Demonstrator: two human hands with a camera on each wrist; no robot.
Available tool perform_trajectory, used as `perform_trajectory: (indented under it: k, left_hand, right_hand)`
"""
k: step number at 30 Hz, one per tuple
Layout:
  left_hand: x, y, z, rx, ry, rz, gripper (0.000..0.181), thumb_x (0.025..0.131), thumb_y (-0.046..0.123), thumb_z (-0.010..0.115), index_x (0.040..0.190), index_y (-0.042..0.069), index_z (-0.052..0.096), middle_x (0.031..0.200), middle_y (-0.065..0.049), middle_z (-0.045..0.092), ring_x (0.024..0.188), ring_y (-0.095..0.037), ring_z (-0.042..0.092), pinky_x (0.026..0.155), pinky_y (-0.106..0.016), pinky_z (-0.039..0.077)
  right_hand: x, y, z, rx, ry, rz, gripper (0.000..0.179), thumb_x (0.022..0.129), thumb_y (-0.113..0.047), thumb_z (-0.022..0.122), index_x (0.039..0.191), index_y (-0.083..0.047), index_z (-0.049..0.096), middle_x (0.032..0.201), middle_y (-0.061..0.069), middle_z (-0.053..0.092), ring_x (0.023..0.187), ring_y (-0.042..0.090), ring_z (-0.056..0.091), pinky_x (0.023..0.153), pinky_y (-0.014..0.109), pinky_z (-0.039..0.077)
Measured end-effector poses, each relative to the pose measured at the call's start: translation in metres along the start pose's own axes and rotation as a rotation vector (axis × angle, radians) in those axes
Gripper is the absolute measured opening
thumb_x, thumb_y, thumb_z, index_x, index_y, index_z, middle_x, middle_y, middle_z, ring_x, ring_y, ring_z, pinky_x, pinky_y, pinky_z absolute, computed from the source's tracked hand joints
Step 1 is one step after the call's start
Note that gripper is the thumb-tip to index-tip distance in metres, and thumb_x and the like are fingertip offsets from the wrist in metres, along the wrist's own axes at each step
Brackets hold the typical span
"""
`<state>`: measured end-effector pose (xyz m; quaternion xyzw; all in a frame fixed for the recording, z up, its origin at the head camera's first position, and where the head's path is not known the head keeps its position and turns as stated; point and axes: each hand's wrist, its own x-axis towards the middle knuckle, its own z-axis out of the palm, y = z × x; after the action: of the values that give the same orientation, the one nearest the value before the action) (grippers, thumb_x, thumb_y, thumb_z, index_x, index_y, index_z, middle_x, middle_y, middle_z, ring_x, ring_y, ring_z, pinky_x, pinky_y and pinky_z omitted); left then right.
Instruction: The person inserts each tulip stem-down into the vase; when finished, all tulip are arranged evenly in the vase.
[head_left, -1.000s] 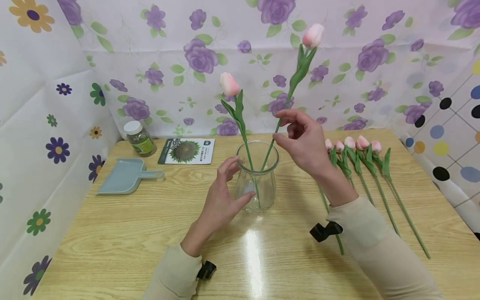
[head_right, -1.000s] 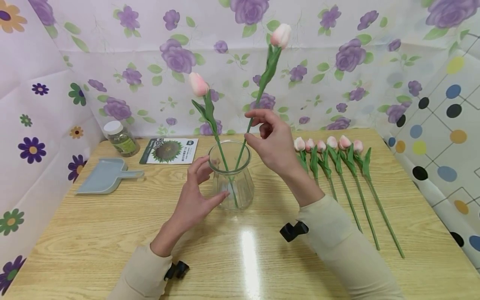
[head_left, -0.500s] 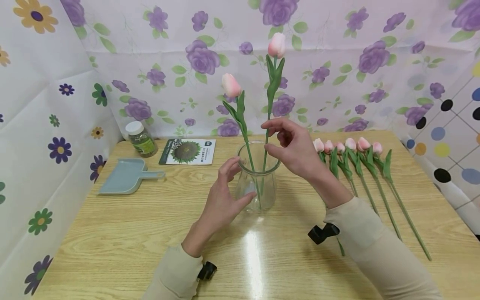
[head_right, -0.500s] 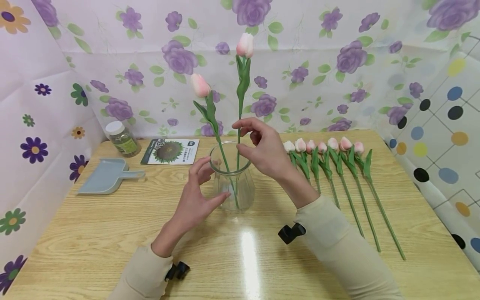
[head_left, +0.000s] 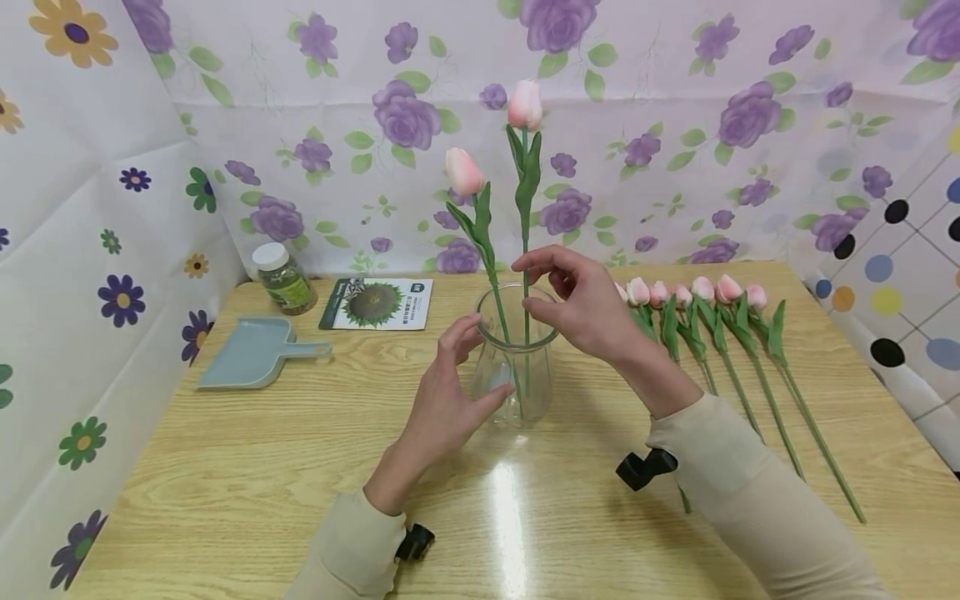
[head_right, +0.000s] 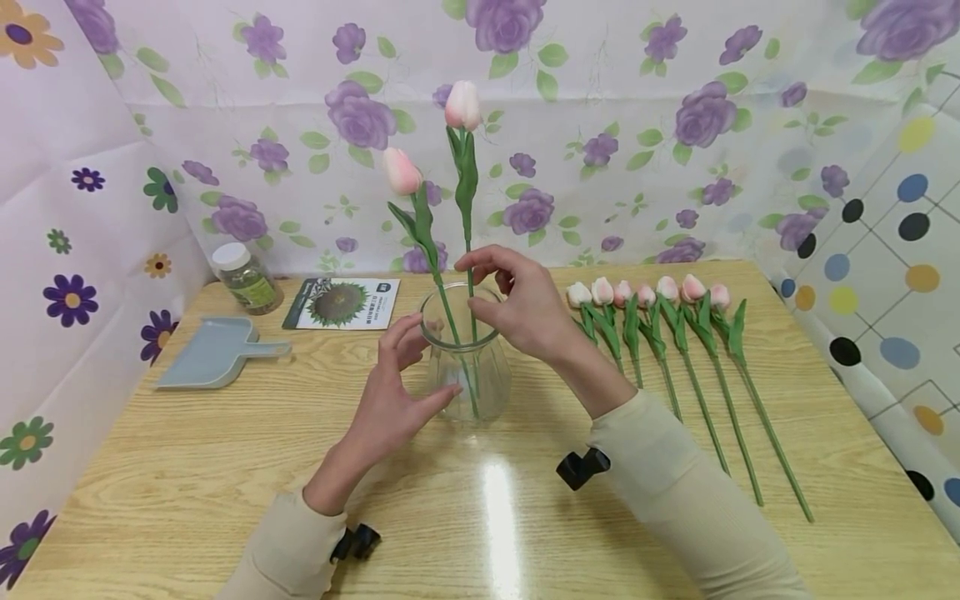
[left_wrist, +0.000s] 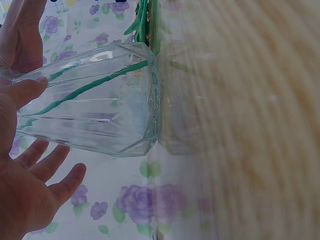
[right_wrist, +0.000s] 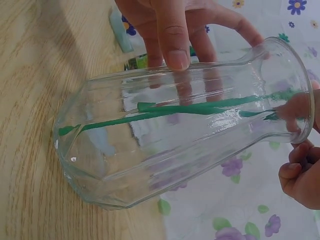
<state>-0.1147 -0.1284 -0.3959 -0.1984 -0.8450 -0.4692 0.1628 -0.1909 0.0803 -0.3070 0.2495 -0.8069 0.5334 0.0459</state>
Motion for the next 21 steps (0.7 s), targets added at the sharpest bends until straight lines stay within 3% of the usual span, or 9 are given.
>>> perform_trajectory:
  k: [21]
  left_hand:
    - [-0.0003,0.0004,-0.0007,-0.003,-0.001,0.011,0.101,0.084,0.007,0.089,0.157,0.025,0.021,0.152,-0.017,0.058,0.137,-0.041,0.061,0.108,-0.061,0.052]
  right_hand:
    - [-0.0005,-0.0014,-0.0033,-0.011,-0.08,-0.014,0.031,0.094,0.001,0.073,0.122,-0.012,0.075,0.107,0.005,0.068,0.063,0.02,0.029,0.061,0.029,0.029]
